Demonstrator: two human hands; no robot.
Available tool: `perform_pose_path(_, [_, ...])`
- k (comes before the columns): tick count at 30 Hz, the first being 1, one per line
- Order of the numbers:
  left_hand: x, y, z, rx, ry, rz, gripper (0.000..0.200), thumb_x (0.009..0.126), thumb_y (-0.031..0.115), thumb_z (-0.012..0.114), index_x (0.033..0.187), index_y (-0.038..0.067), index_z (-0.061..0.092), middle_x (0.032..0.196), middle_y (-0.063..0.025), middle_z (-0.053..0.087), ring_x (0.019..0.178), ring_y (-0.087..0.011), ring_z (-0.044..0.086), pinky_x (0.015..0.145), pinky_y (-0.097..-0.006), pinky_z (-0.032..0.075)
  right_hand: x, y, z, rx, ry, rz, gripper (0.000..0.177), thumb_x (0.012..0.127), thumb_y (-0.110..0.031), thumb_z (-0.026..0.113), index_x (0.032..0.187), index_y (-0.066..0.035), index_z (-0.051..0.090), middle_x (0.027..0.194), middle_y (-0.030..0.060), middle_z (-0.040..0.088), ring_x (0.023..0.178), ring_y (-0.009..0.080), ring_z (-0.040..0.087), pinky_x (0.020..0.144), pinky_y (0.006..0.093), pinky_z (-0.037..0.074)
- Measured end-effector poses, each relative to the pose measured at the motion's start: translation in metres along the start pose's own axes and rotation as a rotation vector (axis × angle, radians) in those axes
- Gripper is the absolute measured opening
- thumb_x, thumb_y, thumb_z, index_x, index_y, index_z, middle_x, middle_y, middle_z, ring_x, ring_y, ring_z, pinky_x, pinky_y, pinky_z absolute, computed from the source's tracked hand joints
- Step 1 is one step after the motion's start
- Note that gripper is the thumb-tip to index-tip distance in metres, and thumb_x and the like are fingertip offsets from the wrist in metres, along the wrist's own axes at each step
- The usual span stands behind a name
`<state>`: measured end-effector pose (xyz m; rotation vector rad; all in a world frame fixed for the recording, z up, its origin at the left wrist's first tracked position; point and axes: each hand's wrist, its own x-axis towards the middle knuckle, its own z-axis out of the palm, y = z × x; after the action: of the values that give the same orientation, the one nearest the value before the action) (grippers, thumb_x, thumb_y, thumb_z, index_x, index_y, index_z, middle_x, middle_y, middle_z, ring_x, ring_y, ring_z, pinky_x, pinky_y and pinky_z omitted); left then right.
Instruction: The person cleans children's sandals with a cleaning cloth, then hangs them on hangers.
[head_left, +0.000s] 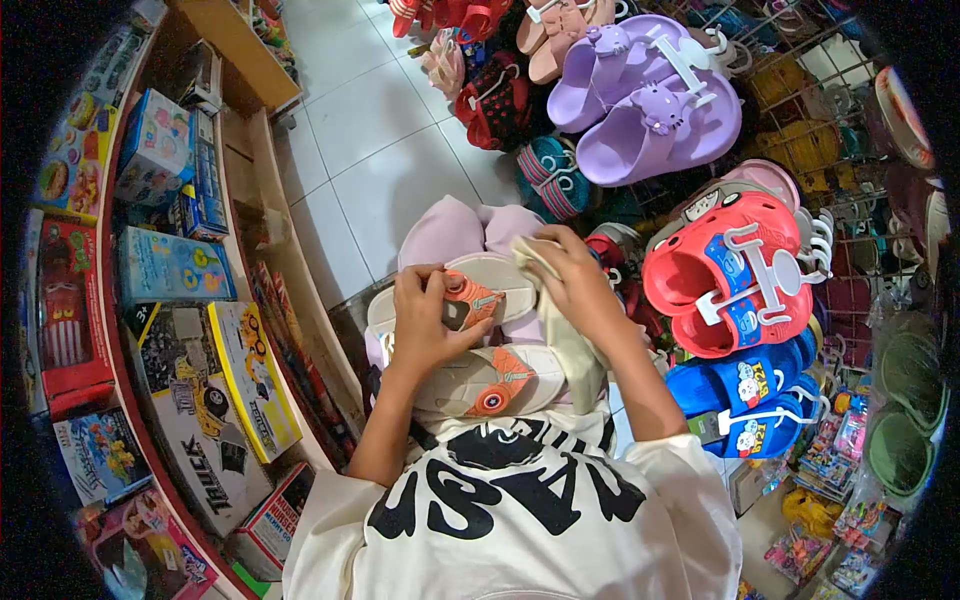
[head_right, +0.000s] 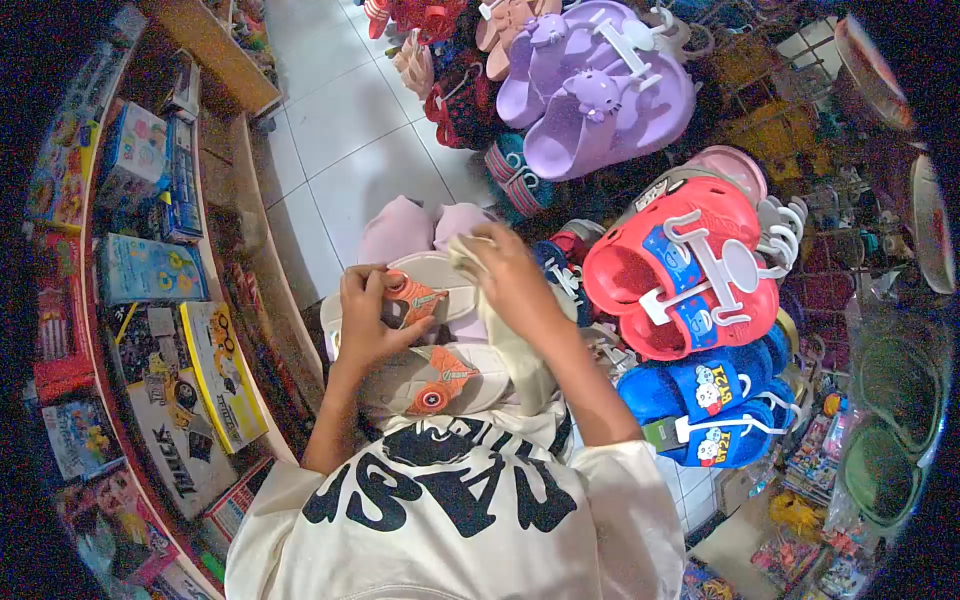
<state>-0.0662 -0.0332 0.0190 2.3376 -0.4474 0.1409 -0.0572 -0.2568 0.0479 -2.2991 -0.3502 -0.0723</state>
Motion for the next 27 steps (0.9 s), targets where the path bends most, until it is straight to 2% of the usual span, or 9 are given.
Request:
perform_pose_path(2, [-0.001,0.002,0.0,0.024,0.007,-0.01,0.055,0.057,0.033,0.08,0.096,0.003,0.056,0.105,-0.0151,0.048,0.1,-0.0323,0.045,0.087,-0.0426,0.038,0.015,-0.001,0.021,-0.067,-0.002,-0.074,0.025,0.082,-0.008,0.057,0.106,-0.002,0.061,0.109,0.0167,0.054,0.106,0.0348,0.052,0.09,0.0425,0.042])
perform_pose_path(5, [-0.001,0.007,0.0,0.033,0.048,-0.078,0.054,0.056,0.033,0.08,0.096,0.004,0.057,0.106,-0.0143,0.048,0.102,-0.0319,0.046,0.088,-0.0425,0.038,0.018,0.004,0.039,-0.216,-0.106,0.022,0.03,0.079,-0.003,0.06,0.109,-0.002,0.06,0.106,0.0155,0.054,0.101,0.0344,0.053,0.087,0.0411,0.044])
perform_pose_path(7, [-0.001,0.009,0.0,0.018,0.104,-0.1,0.054,0.056,0.032,0.081,0.096,0.005,0.057,0.107,-0.0138,0.048,0.103,-0.0315,0.046,0.088,-0.0427,0.038,0.009,0.003,0.033,-0.186,-0.098,0.033,0.031,0.078,0.0,0.059,0.109,-0.003,0.059,0.104,0.015,0.054,0.1,0.0343,0.052,0.087,0.0412,0.044])
perform_pose_path(12, [0.003,0.004,-0.001,0.001,0.073,-0.08,0.056,0.056,0.03,0.082,0.1,0.006,0.057,0.108,-0.0123,0.049,0.103,-0.0312,0.047,0.088,-0.0423,0.038,-0.034,0.003,0.015,-0.182,-0.096,0.024,0.036,0.075,0.002,0.06,0.111,-0.004,0.061,0.105,0.0143,0.055,0.101,0.0333,0.053,0.087,0.0394,0.044])
perform_pose_path(15, [0.01,0.003,-0.005,-0.046,0.028,-0.095,0.057,0.057,0.03,0.082,0.102,0.006,0.057,0.108,-0.0119,0.049,0.103,-0.0314,0.047,0.088,-0.0419,0.039,-0.044,-0.005,-0.01,-0.096,-0.22,0.041,0.039,0.073,0.002,0.06,0.111,-0.007,0.062,0.108,0.0138,0.054,0.105,0.033,0.052,0.091,0.0403,0.042])
perform_pose_path(20, [0.028,0.005,-0.004,-0.1,0.027,-0.058,0.06,0.058,0.031,0.083,0.105,0.006,0.055,0.111,-0.0128,0.049,0.105,-0.0322,0.046,0.09,-0.0435,0.038,-0.028,-0.02,-0.002,-0.112,0.023,-0.138,0.041,0.072,0.0,0.062,0.112,-0.007,0.062,0.11,0.0118,0.054,0.107,0.0308,0.049,0.091,0.0403,0.042])
perform_pose_path(23, [0.031,0.006,-0.002,-0.036,0.048,0.053,0.062,0.059,0.033,0.083,0.108,0.006,0.055,0.113,-0.0135,0.049,0.107,-0.0325,0.045,0.092,-0.0446,0.037,-0.021,-0.011,0.024,-0.215,0.004,-0.057,0.04,0.073,0.001,0.061,0.112,-0.007,0.062,0.11,0.0118,0.054,0.106,0.0308,0.049,0.09,0.0403,0.042])
perform_pose_path(25, [0.031,0.01,-0.009,-0.01,0.062,0.086,0.063,0.06,0.034,0.082,0.11,0.006,0.055,0.115,-0.0139,0.049,0.109,-0.033,0.045,0.094,-0.0455,0.036,-0.018,-0.007,0.022,-0.103,0.025,-0.036,0.04,0.073,0.0,0.062,0.112,-0.006,0.062,0.108,0.0123,0.055,0.105,0.0312,0.05,0.09,0.0396,0.042])
perform_pose_path(27, [0.025,0.011,-0.023,-0.006,0.029,0.015,0.063,0.06,0.034,0.082,0.11,0.007,0.056,0.117,-0.0149,0.05,0.112,-0.0345,0.045,0.096,-0.0455,0.036,-0.014,-0.012,0.011,-0.043,0.029,-0.011,0.04,0.073,0.0,0.062,0.112,-0.006,0.062,0.108,0.0125,0.055,0.103,0.0316,0.051,0.09,0.0393,0.042])
